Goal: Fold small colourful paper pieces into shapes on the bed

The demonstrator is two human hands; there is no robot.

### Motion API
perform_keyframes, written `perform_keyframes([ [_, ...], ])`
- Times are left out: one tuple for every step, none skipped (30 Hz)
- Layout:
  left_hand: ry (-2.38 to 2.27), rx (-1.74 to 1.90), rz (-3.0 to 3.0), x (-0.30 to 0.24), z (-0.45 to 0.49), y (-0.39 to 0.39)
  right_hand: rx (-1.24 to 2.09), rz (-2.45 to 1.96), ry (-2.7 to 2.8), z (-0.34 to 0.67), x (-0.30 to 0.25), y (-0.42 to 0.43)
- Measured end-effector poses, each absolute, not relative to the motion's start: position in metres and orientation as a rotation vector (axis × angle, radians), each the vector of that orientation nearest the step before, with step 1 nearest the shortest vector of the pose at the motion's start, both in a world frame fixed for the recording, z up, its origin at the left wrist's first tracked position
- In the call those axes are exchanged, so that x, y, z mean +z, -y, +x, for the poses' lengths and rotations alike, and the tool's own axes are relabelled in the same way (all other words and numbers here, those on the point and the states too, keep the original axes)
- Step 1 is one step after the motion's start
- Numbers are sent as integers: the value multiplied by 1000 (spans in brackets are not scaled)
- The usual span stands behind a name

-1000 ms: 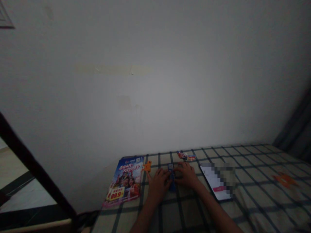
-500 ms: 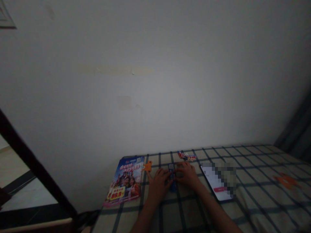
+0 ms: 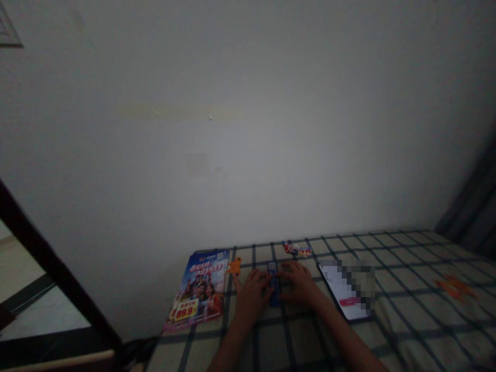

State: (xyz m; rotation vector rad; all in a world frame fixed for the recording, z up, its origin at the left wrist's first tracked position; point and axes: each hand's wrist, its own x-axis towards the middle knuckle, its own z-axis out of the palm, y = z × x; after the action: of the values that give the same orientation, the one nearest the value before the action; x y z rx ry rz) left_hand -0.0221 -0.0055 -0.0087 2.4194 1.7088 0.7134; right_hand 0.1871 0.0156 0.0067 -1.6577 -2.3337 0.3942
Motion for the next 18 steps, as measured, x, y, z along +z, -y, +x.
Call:
perform_keyframes([
  [-1713, 709, 2423, -9, -22, 5, 398, -1659, 2336, 187, 7, -15],
  [-1716, 707, 2425, -10, -22, 5, 399, -1660, 2339, 187, 7, -14],
  [-1716, 707, 2427, -10, -22, 5, 399, -1659, 2342, 187, 7, -14],
  [-1716, 707, 2427, -11, -22, 5, 401, -1659, 2346, 187, 7, -13],
  [-1715, 706, 2426, -12, -22, 4, 405, -1659, 2350, 187, 7, -13],
  [-1714, 704, 2426, -13, -22, 4, 413, -1655, 2357, 187, 7, -13],
  [-1712, 700, 2426, -13, -23, 4, 422, -1647, 2367, 188, 7, -12],
  [-1710, 696, 2427, -14, -23, 3, 434, -1635, 2379, 189, 6, -12],
  [-1706, 690, 2428, -14, -23, 3, 444, -1620, 2389, 189, 6, -11],
  [-1706, 688, 2427, -14, -23, 3, 448, -1603, 2396, 190, 5, -10],
  [-1707, 690, 2425, -14, -23, 3, 447, -1589, 2398, 190, 5, -9],
  [-1710, 695, 2422, -14, -23, 3, 442, -1579, 2396, 191, 4, -8],
  [-1713, 701, 2421, -14, -23, 3, 437, -1574, 2391, 191, 4, -7],
  [-1714, 705, 2422, -15, -23, 3, 433, -1570, 2385, 191, 3, -5],
  [-1710, 710, 2427, -15, -23, 3, 430, -1564, 2380, 191, 1, -4],
  [-1706, 718, 2432, -15, -23, 3, 429, -1554, 2374, 192, 0, -3],
  [-1702, 724, 2438, -15, -23, 3, 428, -1542, 2366, 193, -2, -3],
  [-1698, 729, 2442, -16, -23, 3, 428, -1525, 2357, 194, -5, -2],
])
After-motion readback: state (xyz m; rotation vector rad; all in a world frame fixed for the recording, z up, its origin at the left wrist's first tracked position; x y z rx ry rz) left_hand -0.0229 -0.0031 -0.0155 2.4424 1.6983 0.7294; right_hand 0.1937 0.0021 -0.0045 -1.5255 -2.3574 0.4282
